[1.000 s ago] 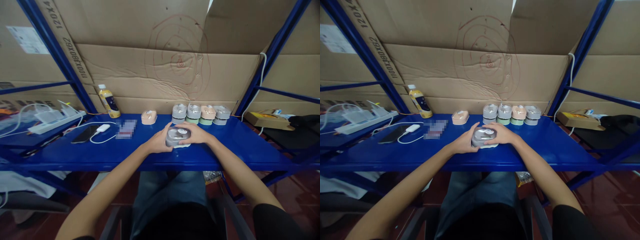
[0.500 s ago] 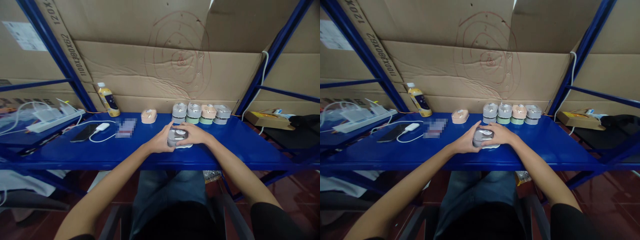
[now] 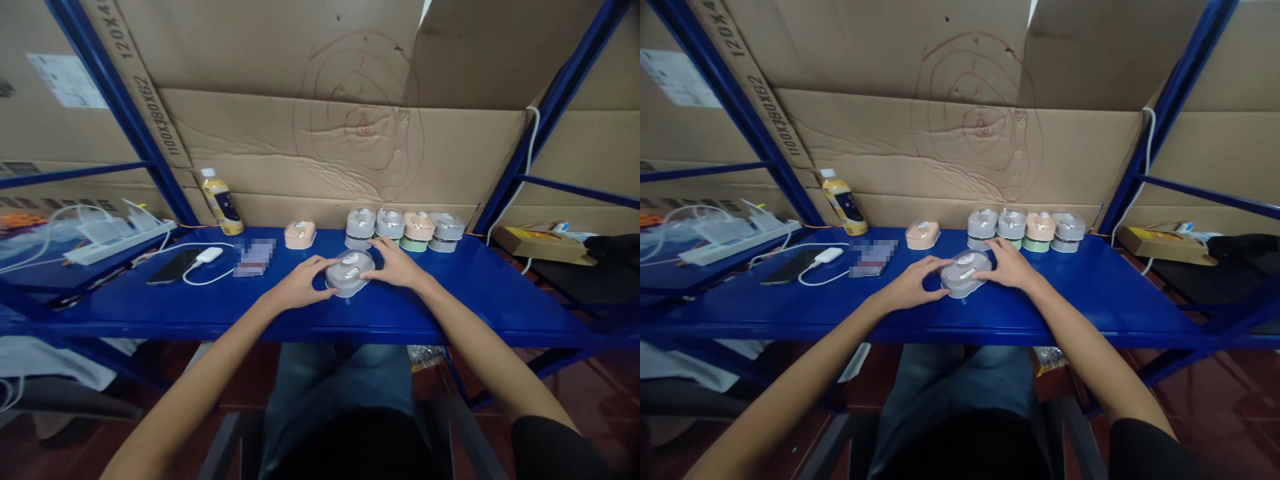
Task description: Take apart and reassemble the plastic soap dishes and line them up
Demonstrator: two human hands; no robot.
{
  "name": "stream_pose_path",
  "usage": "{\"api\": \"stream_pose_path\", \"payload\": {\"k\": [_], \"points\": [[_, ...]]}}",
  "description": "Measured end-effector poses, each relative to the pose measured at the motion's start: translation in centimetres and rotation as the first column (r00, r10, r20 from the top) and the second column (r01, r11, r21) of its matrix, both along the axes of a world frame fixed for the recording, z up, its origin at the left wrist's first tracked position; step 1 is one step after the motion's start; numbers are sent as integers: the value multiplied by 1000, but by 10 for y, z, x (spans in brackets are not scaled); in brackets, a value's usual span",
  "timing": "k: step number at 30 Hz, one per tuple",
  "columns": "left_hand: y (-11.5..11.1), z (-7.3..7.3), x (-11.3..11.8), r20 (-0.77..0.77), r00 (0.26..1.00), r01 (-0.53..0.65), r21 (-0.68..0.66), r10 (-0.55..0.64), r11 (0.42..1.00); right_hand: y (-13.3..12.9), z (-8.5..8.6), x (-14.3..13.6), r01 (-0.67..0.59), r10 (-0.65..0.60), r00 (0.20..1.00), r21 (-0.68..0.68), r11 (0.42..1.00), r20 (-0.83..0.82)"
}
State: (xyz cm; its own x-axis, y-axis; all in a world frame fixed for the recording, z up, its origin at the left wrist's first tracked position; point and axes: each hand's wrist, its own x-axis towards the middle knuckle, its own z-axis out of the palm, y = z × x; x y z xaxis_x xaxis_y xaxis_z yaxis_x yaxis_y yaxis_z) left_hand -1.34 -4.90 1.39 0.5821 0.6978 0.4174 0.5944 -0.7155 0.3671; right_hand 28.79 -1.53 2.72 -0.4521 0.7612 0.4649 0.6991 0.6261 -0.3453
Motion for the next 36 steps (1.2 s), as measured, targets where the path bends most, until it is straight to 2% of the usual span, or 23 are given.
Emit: {"api": "stream_pose_path", "payload": {"k": [4, 6, 10, 13, 17, 23, 26, 36], "points": [[-20, -7, -5, -70, 970, -222, 147, 234, 964, 0, 1, -1, -1, 2, 999, 53, 999, -32], [-24, -10, -1, -86, 957, -260, 174, 277, 950, -1, 1, -3, -50, 52, 998, 51, 997, -41], [-20, -14, 13, -70, 959, -264, 130, 275, 956, 2, -6, -4, -129, 128, 991, -35, 991, -33], [-13, -18, 16, -67, 960, -267, 93, 274, 959, 6, -12, -4, -109, 108, 994, -111, 988, -14], [-8, -19, 11, -51, 979, -195, 78, 199, 978, 6, -17, -9, -105, 101, 994, -145, 984, -35], [-16, -11, 12, -69, 984, -163, -2, 162, 987, 2, -17, -17, -182, 166, 982, -208, 961, -90], [-18, -7, 16, -63, 987, -145, 8, 145, 989, 4, -19, -17, -220, 198, 974, -237, 946, -110], [-19, 4, 29, -108, 982, -152, 62, 158, 986, 10, -28, -20, -210, 178, 972, -219, 953, -154]]}}
